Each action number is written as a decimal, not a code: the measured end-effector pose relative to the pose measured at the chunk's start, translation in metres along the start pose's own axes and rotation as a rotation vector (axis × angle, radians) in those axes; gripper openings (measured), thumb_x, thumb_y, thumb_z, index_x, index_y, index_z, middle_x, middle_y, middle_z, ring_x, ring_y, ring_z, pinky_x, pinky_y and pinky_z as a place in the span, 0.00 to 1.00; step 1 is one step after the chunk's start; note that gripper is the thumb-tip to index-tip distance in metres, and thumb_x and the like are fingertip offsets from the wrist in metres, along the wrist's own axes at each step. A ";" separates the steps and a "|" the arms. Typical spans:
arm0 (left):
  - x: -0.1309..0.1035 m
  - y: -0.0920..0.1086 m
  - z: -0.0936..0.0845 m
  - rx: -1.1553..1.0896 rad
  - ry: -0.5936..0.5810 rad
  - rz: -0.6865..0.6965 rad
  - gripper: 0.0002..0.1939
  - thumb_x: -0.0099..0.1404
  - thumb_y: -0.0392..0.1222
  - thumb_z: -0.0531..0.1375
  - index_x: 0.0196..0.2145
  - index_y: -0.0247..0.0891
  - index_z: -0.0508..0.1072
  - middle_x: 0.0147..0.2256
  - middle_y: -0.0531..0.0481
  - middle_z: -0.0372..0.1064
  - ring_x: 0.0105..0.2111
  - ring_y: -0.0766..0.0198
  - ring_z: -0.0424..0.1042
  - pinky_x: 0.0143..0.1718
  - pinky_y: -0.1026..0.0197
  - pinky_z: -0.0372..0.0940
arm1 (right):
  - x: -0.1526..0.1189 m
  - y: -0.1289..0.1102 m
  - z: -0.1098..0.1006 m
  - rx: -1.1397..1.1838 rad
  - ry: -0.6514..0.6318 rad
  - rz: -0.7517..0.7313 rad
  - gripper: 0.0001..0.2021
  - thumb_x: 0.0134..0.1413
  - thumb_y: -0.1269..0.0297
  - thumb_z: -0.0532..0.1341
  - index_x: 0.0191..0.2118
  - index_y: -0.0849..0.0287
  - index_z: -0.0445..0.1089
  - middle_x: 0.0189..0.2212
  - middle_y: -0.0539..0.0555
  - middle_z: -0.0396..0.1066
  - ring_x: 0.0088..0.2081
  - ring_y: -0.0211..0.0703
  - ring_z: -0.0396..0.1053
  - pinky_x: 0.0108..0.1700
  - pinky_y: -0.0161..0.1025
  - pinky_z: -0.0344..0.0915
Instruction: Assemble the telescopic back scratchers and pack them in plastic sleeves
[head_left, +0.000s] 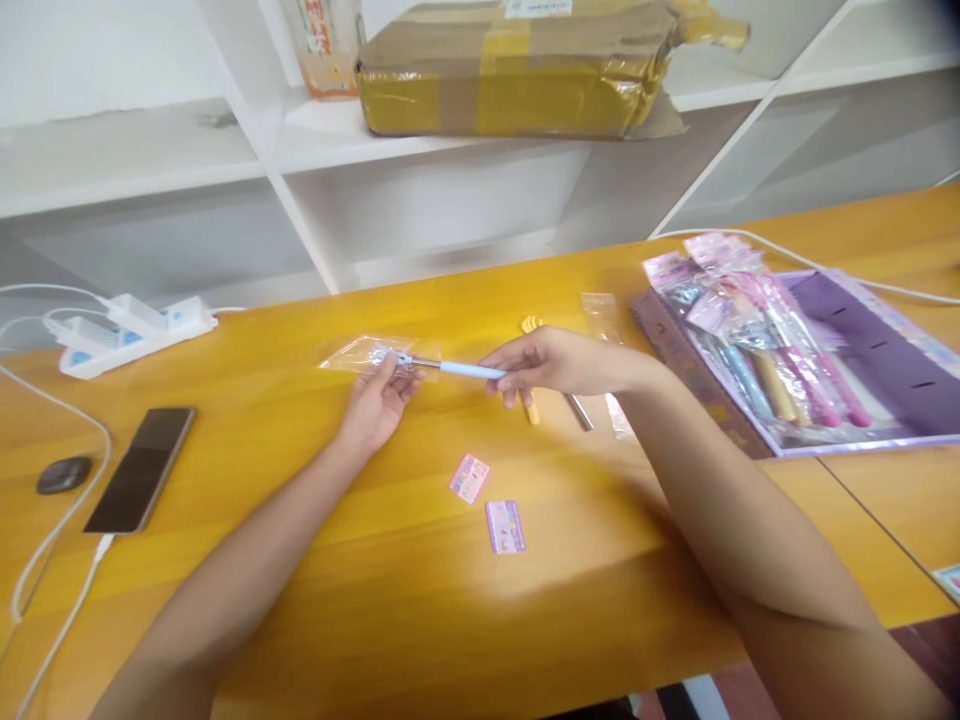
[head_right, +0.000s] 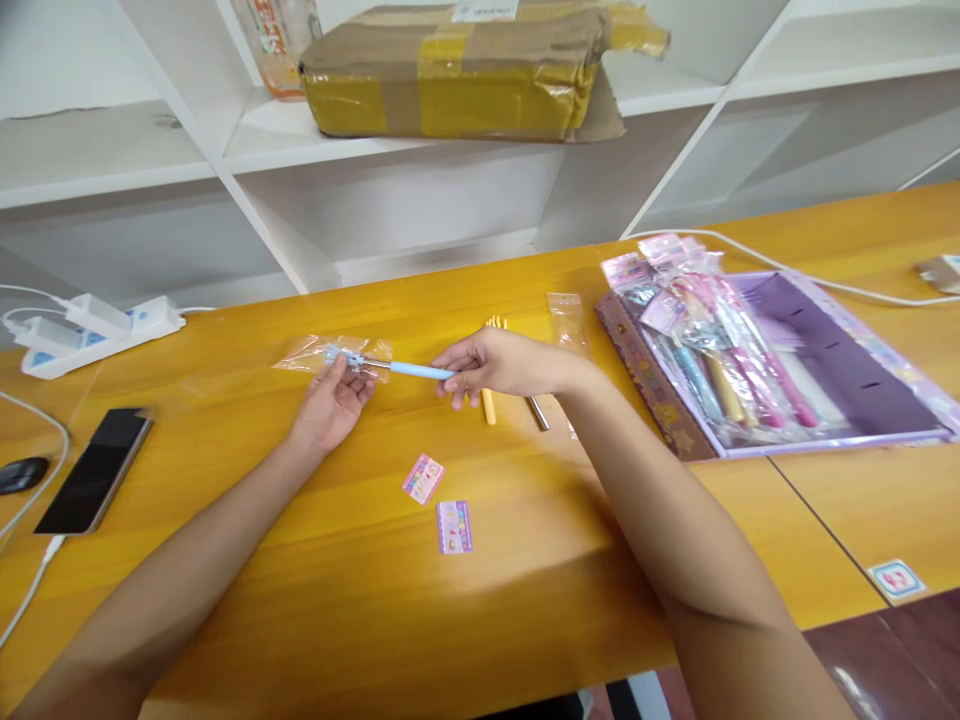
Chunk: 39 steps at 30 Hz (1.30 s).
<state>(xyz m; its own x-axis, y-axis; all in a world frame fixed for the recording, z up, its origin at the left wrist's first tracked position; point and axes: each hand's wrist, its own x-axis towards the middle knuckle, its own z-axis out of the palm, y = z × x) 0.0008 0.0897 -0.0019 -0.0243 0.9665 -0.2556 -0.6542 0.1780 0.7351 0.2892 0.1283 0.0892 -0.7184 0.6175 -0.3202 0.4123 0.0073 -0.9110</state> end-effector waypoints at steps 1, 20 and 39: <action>-0.001 -0.002 0.000 0.036 -0.029 0.003 0.16 0.58 0.47 0.79 0.34 0.36 0.81 0.31 0.49 0.83 0.33 0.64 0.82 0.38 0.64 0.75 | 0.004 0.001 0.004 0.030 0.031 -0.016 0.21 0.57 0.53 0.72 0.53 0.57 0.81 0.39 0.53 0.83 0.34 0.42 0.78 0.37 0.39 0.74; -0.006 -0.009 -0.002 0.208 -0.188 0.037 0.20 0.57 0.54 0.79 0.36 0.35 0.84 0.33 0.46 0.83 0.33 0.62 0.82 0.37 0.62 0.75 | 0.040 0.016 0.050 0.212 0.285 -0.225 0.16 0.53 0.57 0.74 0.40 0.57 0.71 0.33 0.52 0.80 0.37 0.43 0.79 0.42 0.43 0.75; -0.010 -0.005 0.002 0.243 -0.202 -0.037 0.19 0.56 0.52 0.79 0.34 0.34 0.82 0.29 0.47 0.78 0.29 0.65 0.74 0.31 0.65 0.67 | 0.041 0.025 0.055 -0.192 0.290 -0.579 0.25 0.57 0.51 0.76 0.57 0.49 0.75 0.50 0.56 0.67 0.46 0.47 0.73 0.47 0.45 0.74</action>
<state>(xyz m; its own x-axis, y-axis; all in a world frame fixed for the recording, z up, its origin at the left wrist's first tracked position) 0.0059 0.0798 -0.0019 0.1626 0.9713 -0.1737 -0.4510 0.2297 0.8624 0.2391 0.1108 0.0389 -0.6848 0.6580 0.3132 0.1173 0.5238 -0.8437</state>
